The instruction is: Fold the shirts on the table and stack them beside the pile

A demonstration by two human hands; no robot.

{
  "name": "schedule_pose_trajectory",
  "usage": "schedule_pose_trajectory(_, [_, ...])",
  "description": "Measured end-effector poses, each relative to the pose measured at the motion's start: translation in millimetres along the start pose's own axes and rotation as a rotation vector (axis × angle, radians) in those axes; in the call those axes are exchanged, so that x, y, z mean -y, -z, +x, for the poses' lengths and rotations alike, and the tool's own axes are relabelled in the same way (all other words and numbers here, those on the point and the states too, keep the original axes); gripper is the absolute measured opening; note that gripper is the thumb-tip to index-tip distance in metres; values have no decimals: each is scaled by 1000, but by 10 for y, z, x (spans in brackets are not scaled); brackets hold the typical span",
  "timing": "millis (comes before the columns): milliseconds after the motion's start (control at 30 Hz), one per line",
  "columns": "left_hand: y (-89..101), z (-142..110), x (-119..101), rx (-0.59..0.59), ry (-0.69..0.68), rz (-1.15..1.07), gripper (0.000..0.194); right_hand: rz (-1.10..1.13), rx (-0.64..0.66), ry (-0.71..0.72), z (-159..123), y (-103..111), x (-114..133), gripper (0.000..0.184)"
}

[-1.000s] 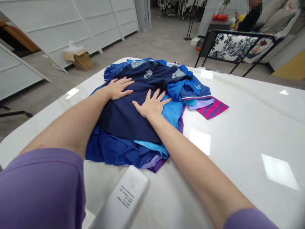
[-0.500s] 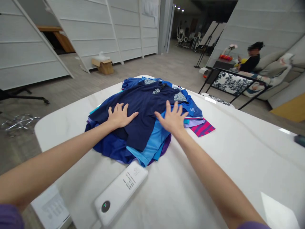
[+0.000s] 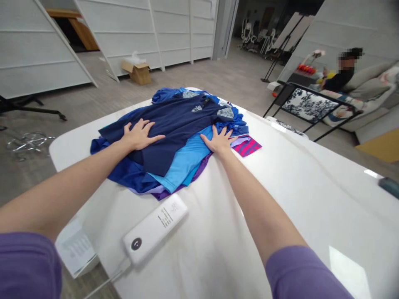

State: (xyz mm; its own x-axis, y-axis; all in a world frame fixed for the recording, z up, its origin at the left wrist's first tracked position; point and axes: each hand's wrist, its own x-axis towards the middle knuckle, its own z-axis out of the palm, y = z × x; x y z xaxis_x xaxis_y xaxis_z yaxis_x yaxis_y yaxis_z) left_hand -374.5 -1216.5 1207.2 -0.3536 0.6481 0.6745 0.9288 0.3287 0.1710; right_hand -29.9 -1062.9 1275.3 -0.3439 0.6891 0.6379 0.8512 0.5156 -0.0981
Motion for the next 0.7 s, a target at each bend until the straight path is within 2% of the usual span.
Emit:
schedule_pose_trajectory(67, [134,-113,-158,-13,-16,25,110,28,84,17,-245,175,-88,112])
schedule_pose_trajectory(133, [272,-215,-418,-54,-81,54,106,65,79,46,-635,368,-288,109])
schedule_pose_trajectory(233, [402,-343,-964,-69,-198,47,100,65,-30,132,-1515,596,-896,96])
schedule_pose_trajectory(300, [401,-463,-1409,-29,-251,16,104,50,-46,154,-2272,705,-1535,92])
schedule_pose_trajectory(367, [320,-639,-1910,-47,-321,-22,110,45,-69,69,-3117,822,-2324,91])
schedule_pose_trajectory(467, [93,-1011,-2788,-234,-462,-169,106,1,-243,-226,-4440,1067,-3610,86])
schedule_pose_trajectory(533, [-83,-1342,-3448,-297,-563,-272,102,-38,-407,-472,-5247,1236,-4394,82])
schedule_pose_trajectory(600, [-258,-1714,-4097,-246,-643,-289,106,-58,-521,-686,-5880,1345,-5040,83])
schedule_pose_trajectory(633, [-342,-1891,-4388,-194,-664,-266,109,-55,-547,-761,-6108,1368,-5306,86])
schedule_pose_trajectory(700, [-496,-2177,-4853,-81,-657,-194,114,-24,-547,-835,-6381,1360,-5736,94])
